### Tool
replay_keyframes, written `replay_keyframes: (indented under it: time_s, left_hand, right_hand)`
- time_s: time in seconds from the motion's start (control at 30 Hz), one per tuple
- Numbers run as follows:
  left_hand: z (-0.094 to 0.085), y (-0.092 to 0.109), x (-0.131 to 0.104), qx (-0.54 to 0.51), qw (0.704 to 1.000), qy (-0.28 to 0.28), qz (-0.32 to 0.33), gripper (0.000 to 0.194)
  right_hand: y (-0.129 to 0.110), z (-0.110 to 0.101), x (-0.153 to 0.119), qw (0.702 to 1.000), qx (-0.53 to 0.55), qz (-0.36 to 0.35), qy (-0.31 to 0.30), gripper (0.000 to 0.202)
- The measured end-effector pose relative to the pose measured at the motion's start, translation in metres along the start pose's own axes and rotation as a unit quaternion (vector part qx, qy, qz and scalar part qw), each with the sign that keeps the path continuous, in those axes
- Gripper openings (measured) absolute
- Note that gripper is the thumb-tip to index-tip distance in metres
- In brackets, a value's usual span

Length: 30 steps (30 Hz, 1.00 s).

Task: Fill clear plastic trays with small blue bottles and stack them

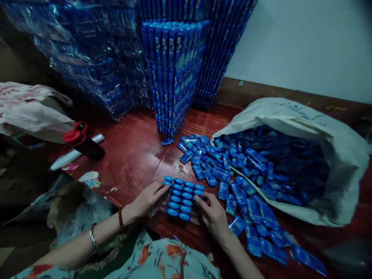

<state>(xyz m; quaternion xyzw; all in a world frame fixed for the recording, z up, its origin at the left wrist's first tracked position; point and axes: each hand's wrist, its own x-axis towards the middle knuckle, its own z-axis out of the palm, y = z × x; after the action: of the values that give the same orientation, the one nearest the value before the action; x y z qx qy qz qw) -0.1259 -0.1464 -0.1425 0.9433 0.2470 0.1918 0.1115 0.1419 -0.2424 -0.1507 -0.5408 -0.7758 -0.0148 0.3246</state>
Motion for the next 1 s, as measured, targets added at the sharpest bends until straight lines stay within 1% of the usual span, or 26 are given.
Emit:
replay_keyframes:
  time_s: [0.03,0.07,0.1,0.17,0.23,0.33,0.4,0.47,0.53,0.6,0.63,0.67,0.7,0.77,0.83,0.87,0.93,0.97,1.0]
  left_hand:
    - [0.002,-0.003,-0.002,-0.032,0.999,0.027,-0.003,0.04]
    - [0.005,-0.005,-0.003,-0.058,0.997,0.041,-0.003,0.038]
    - [0.007,-0.006,-0.003,-0.077,0.996,0.042,-0.004,0.036]
    - [0.011,-0.007,-0.003,-0.096,0.995,0.023,-0.012,0.034]
    - [0.014,-0.006,-0.005,-0.092,0.995,0.018,-0.018,0.033]
    - [0.016,-0.004,-0.011,-0.056,0.996,0.067,-0.003,0.034]
    - [0.016,-0.003,-0.014,-0.037,0.995,0.097,0.0,0.037]
    - [0.013,-0.007,-0.008,-0.042,0.992,0.121,-0.022,0.039]
    - [0.008,-0.019,0.012,-0.063,0.984,0.15,-0.069,0.039]
    - [0.003,-0.041,0.048,-0.067,0.974,0.169,-0.135,0.038]
    - [0.001,-0.054,0.069,-0.047,0.972,0.157,-0.168,0.036]
    - [-0.001,-0.068,0.091,-0.016,0.971,0.125,-0.204,0.035]
    - [-0.002,-0.082,0.113,0.02,0.968,0.073,-0.24,0.034]
    - [-0.001,-0.104,0.149,0.037,0.963,0.037,-0.264,0.034]
    - [0.003,-0.117,0.172,0.036,0.962,0.009,-0.271,0.03]
    - [0.006,-0.12,0.177,0.033,0.962,-0.004,-0.272,0.029]
    - [0.009,-0.121,0.177,0.021,0.962,-0.025,-0.273,0.034]
    - [0.01,-0.121,0.173,0.014,0.961,-0.033,-0.273,0.038]
    - [0.009,-0.12,0.165,0.004,0.961,-0.039,-0.274,0.042]
  right_hand:
    - [0.001,-0.001,0.001,1.0,0.005,-0.003,-0.009,0.043]
    - [0.002,-0.001,0.002,1.0,0.009,-0.005,-0.017,0.042]
    - [0.003,-0.002,0.002,1.0,0.011,-0.006,-0.025,0.042]
    - [0.003,-0.003,0.002,0.999,0.009,-0.005,-0.036,0.039]
    - [0.002,-0.004,0.002,0.999,0.01,-0.003,-0.039,0.034]
    - [0.003,-0.01,0.006,0.999,0.039,0.009,-0.035,0.023]
    - [0.008,-0.014,0.016,0.997,0.071,0.034,-0.019,0.02]
    - [0.018,-0.014,0.036,0.993,0.085,0.08,-0.002,0.024]
    - [0.03,-0.007,0.067,0.99,0.059,0.128,-0.01,0.028]
    - [0.042,0.007,0.104,0.987,-0.008,0.144,-0.067,0.032]
    - [0.046,0.015,0.122,0.982,-0.05,0.149,-0.105,0.036]
    - [0.049,0.025,0.139,0.973,-0.091,0.149,-0.148,0.041]
    - [0.051,0.033,0.153,0.963,-0.122,0.137,-0.197,0.046]
    - [0.052,0.046,0.174,0.944,-0.153,0.11,-0.271,0.046]
    - [0.053,0.05,0.181,0.936,-0.15,0.095,-0.304,0.038]
    - [0.054,0.048,0.181,0.935,-0.146,0.094,-0.31,0.034]
    - [0.057,0.038,0.17,0.938,-0.125,0.1,-0.306,0.029]
    - [0.059,0.03,0.161,0.946,-0.101,0.105,-0.29,0.027]
    - [0.062,0.019,0.15,0.957,-0.066,0.112,-0.258,0.025]
